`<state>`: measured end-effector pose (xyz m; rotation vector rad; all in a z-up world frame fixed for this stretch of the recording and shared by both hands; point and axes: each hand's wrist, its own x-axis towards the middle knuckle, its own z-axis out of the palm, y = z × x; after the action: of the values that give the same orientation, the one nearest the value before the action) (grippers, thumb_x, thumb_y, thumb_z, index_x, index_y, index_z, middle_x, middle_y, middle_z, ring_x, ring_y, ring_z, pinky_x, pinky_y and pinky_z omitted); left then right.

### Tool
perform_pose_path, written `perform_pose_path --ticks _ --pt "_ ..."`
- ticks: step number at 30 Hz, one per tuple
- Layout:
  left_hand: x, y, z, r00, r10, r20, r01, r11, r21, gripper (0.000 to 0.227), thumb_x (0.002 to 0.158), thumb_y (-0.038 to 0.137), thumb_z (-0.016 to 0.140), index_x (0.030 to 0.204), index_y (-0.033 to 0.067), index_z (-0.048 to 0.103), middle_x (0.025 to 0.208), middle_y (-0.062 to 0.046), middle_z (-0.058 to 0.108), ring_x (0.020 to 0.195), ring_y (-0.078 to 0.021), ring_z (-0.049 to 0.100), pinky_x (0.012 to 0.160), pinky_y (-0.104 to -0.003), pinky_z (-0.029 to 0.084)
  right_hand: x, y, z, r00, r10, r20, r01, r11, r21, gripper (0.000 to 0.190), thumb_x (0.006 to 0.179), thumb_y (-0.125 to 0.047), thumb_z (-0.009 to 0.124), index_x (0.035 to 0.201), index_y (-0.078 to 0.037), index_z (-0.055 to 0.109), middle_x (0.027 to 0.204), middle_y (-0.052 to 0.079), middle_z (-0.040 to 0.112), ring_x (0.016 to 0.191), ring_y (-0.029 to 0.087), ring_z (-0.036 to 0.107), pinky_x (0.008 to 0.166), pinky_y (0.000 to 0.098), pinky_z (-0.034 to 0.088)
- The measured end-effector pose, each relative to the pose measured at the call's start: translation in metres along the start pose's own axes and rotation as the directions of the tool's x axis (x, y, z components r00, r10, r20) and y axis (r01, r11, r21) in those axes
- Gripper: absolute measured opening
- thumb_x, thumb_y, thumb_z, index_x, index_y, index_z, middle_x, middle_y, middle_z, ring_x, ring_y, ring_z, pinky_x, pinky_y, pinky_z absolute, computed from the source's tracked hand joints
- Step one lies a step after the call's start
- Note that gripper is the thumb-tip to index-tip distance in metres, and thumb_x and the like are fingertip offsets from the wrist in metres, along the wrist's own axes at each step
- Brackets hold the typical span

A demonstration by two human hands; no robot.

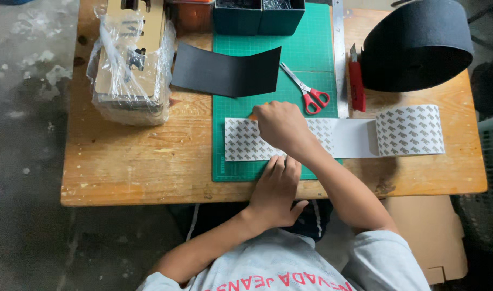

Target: The person uses a utility knife and a metal ruler to cut a strip from a roll of black foam material on a green cutting mat. They then unroll a roll of double-sided adhesive tape, cut a section with scissors, and apply it to a white backing sheet, smoothing it with an orange plastic tool.

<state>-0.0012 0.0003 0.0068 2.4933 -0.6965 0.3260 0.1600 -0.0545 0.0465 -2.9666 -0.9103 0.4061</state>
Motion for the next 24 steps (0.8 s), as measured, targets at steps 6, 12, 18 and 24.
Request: perform_pose_path --ticks 6,12,18,24 --pt "-0.004 -0.017 0.000 0.990 0.030 -0.138 -0.039 0.997 -0.064 0.086 0.074 0.047 0.069 0.133 -0.0131 0.051 0.126 -0.030 0.054 0.118 -0.0459 0.053 0.111 -0.053 0.040 -0.024 0.011 -0.010 0.999 0.025 0.025 -0.027 0.996 0.083 0.021 0.093 -0.025 0.052 0.101 -0.020 0.072 0.082 0.020 0.071 0.079 0.047 0.071 0.071 0.0582 0.058" --pt "-0.005 -0.021 -0.004 0.989 0.044 -0.138 -0.045 0.999 -0.011 0.081 0.082 0.052 0.060 0.133 -0.0102 0.053 0.129 -0.025 0.051 0.122 -0.0421 0.050 0.109 -0.049 0.042 -0.093 0.037 -0.022 0.976 0.110 0.188 -0.112 0.994 -0.002 0.022 0.093 -0.027 0.055 0.105 -0.019 0.071 0.088 0.018 0.072 0.082 0.045 0.072 0.075 0.0570 0.058" --pt "0.006 -0.008 -0.003 0.994 0.061 -0.088 -0.048 0.988 0.147 0.083 0.086 0.060 0.051 0.132 -0.0090 0.052 0.126 -0.025 0.047 0.116 -0.0417 0.047 0.105 -0.053 0.040 -0.131 0.056 -0.022 0.946 0.195 0.260 -0.180 0.980 -0.081 0.021 0.095 -0.025 0.051 0.108 -0.022 0.068 0.088 0.016 0.071 0.081 0.044 0.072 0.074 0.0565 0.059" --pt "0.011 -0.005 0.007 0.988 0.088 -0.125 -0.071 0.989 0.133 0.081 0.092 0.057 0.043 0.126 -0.0152 0.055 0.115 -0.028 0.051 0.114 -0.0451 0.050 0.107 -0.056 0.037 -0.106 0.050 -0.017 0.958 0.173 0.227 -0.166 0.985 -0.051 0.014 0.093 -0.025 0.056 0.095 -0.019 0.068 0.084 0.015 0.069 0.079 0.042 0.073 0.071 0.0533 0.059"
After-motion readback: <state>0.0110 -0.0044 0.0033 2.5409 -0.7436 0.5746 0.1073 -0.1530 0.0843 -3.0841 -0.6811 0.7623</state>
